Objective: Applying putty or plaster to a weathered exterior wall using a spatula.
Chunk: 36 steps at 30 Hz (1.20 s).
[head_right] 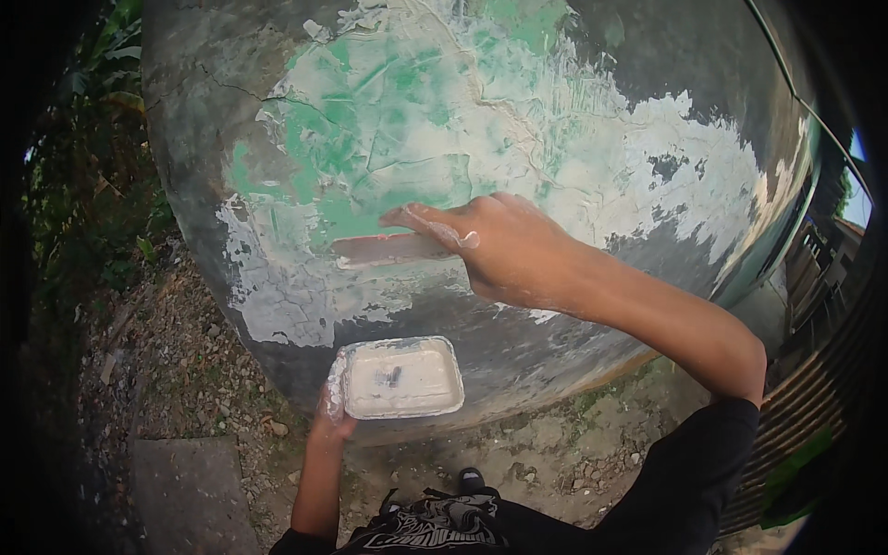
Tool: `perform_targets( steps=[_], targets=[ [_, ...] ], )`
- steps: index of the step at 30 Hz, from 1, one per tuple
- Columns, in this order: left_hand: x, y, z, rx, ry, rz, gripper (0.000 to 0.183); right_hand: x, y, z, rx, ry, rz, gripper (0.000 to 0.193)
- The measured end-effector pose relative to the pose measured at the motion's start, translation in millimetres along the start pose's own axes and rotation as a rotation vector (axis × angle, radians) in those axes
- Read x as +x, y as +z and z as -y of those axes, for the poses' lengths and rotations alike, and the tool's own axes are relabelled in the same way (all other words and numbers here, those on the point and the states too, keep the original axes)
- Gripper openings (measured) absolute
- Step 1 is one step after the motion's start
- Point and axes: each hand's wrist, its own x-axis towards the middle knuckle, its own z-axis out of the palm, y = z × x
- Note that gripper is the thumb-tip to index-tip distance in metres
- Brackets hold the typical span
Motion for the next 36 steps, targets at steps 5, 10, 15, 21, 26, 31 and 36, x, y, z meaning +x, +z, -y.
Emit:
perform_targets(
  steps=[5, 10, 15, 21, 26, 31, 36],
  targets=[
    [-11.0, 11.3, 25.1, 0.012, 0.07, -0.039, 0.048, -39.4, 89.2, 18.1, 0.425, 0.072, 0.333, 0.074],
    [-24.0, 16.0, 41.6, 0.0, 0.082, -0.038, 0.047, -62.6, 146.5, 23.4, 0.421, 0.091, 0.243, 0.062],
    [-23.0, -14.7, 57.3, 0.044, 0.131, -0.144, 0.047, -71.7, 181.0, 24.8, 0.449, -0.06, 0.137, 0.064],
    [-22.7, 4.2, 54.7, -0.007, 0.116, -0.284, 0.047, -80.2, 185.3, 32.2, 0.445, -0.159, 0.229, 0.068],
    [-21.5, 8.4, 60.3, -0.022, 0.179, -0.32, 0.047, -82.1, 190.8, 13.4, 0.554, -0.187, 0.175, 0.068],
    [-15.5, 7.6, 69.4, 0.063, 0.209, -0.33, 0.051, -79.1, 176.3, -6.4, 0.627, -0.209, 0.048, 0.069],
    [-1.5, 25.7, 70.1, 0.002, 0.193, -0.323, 0.051, -90.5, 186.5, -8.6, 0.464, -0.195, 0.166, 0.066]
  ],
)
